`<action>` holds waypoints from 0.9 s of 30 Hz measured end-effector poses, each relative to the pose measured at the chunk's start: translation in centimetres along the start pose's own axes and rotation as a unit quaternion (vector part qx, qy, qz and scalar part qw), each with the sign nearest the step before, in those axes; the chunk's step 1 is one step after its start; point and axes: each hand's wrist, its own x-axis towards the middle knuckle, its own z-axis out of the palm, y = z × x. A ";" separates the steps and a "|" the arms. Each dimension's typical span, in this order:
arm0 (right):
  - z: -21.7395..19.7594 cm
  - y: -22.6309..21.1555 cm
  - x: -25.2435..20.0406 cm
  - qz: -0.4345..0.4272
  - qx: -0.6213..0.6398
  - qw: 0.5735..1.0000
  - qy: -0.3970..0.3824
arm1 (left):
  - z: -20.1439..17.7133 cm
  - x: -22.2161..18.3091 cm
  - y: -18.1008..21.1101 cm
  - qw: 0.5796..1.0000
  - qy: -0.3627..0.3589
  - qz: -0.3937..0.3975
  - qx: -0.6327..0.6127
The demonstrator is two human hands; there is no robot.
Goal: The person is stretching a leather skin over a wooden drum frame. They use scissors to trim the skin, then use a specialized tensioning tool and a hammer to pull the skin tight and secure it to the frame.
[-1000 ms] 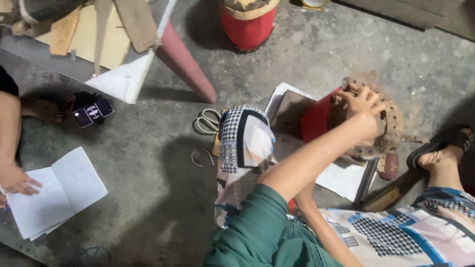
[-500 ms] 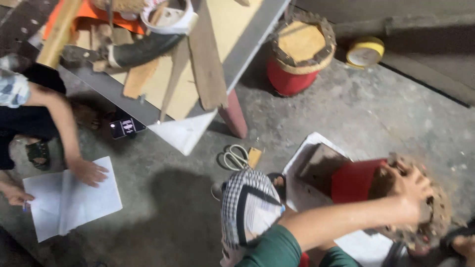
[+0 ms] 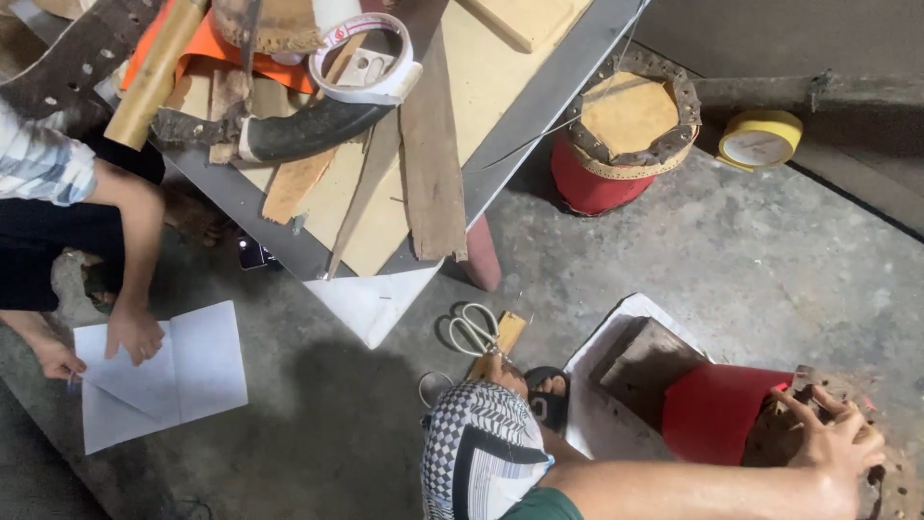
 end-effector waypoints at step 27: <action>4.6 3.2 -0.3 0.190 0.333 0.917 -0.108 | -1.9 -3.0 -0.4 0.998 -0.017 -0.048 -0.026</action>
